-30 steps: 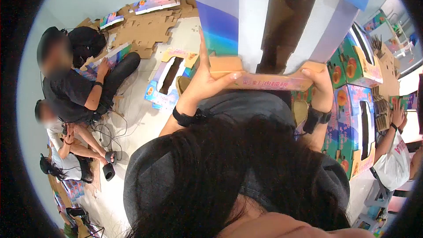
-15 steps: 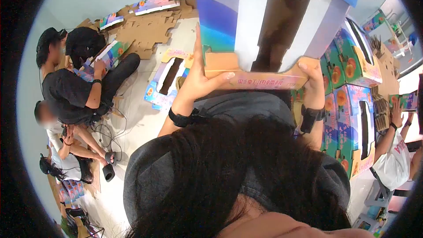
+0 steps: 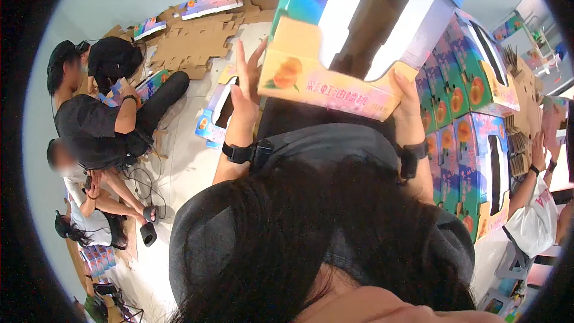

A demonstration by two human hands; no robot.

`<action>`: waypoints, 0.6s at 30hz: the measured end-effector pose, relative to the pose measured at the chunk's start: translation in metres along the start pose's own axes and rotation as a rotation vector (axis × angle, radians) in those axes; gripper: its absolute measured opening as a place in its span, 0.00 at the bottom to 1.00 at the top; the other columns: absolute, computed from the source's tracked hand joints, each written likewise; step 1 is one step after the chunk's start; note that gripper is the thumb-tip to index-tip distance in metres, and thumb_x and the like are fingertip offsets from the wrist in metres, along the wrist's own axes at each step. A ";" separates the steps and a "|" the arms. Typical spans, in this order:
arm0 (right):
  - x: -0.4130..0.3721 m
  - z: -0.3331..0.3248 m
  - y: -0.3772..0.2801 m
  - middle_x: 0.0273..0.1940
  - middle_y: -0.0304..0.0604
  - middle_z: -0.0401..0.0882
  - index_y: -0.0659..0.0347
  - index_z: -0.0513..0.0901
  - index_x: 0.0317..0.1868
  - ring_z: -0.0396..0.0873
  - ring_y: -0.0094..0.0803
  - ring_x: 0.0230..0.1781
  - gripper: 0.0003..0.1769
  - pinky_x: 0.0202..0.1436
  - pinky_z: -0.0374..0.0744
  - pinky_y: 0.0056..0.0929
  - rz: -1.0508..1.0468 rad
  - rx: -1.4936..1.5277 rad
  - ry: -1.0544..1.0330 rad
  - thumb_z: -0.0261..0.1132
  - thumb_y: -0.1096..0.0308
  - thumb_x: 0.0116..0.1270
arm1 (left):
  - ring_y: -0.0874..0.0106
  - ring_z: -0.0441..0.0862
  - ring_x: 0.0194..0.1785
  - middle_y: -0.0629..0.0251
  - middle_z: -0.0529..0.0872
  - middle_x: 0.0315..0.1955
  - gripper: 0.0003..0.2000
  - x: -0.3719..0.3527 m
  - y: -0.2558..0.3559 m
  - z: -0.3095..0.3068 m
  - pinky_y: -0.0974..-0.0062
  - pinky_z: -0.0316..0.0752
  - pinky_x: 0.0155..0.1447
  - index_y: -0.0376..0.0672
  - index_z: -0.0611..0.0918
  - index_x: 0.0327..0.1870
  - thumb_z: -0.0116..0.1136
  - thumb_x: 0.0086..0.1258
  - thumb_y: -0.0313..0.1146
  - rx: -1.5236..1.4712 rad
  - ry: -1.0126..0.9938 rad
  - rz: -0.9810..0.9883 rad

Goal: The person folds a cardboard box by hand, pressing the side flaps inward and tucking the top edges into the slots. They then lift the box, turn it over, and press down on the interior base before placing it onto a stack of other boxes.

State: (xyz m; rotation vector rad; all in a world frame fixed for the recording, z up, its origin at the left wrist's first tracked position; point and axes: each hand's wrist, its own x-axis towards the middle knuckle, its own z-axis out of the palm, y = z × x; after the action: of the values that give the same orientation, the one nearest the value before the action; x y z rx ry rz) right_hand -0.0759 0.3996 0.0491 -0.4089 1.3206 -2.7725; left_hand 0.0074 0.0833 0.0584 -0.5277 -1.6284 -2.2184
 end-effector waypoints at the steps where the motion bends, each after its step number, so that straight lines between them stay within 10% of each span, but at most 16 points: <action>1: 0.000 0.003 0.000 0.55 0.47 0.80 0.64 0.71 0.65 0.84 0.38 0.54 0.29 0.58 0.84 0.37 -0.005 0.000 -0.003 0.70 0.71 0.66 | 0.51 0.54 0.82 0.45 0.49 0.81 0.64 0.001 -0.001 -0.001 0.52 0.55 0.80 0.54 0.29 0.82 0.47 0.56 0.84 -0.067 0.038 -0.022; 2: 0.001 0.000 0.004 0.55 0.46 0.81 0.64 0.71 0.65 0.83 0.38 0.55 0.27 0.58 0.84 0.37 -0.009 -0.007 0.025 0.69 0.70 0.68 | 0.53 0.64 0.78 0.51 0.58 0.79 0.58 -0.001 -0.014 0.000 0.53 0.59 0.79 0.51 0.40 0.84 0.47 0.62 0.80 -0.077 0.083 0.054; 12: -0.008 0.009 0.030 0.56 0.42 0.82 0.65 0.73 0.65 0.82 0.31 0.56 0.25 0.60 0.81 0.33 0.022 -0.156 -0.169 0.69 0.68 0.72 | 0.63 0.52 0.81 0.55 0.55 0.77 0.59 -0.019 -0.054 0.008 0.60 0.48 0.82 0.42 0.38 0.81 0.76 0.60 0.30 0.253 -0.310 -0.148; 18: -0.005 0.008 0.033 0.56 0.43 0.81 0.65 0.69 0.66 0.82 0.32 0.56 0.29 0.61 0.81 0.34 0.065 -0.224 -0.162 0.71 0.72 0.69 | 0.66 0.56 0.79 0.57 0.61 0.75 0.49 -0.019 -0.048 0.005 0.63 0.52 0.81 0.37 0.47 0.80 0.70 0.67 0.35 0.032 -0.149 -0.323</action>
State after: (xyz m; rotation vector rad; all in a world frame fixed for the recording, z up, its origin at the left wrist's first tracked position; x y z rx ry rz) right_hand -0.0714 0.3732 0.0280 -0.5767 1.5770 -2.4877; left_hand 0.0020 0.1030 0.0109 -0.4580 -1.9417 -2.4232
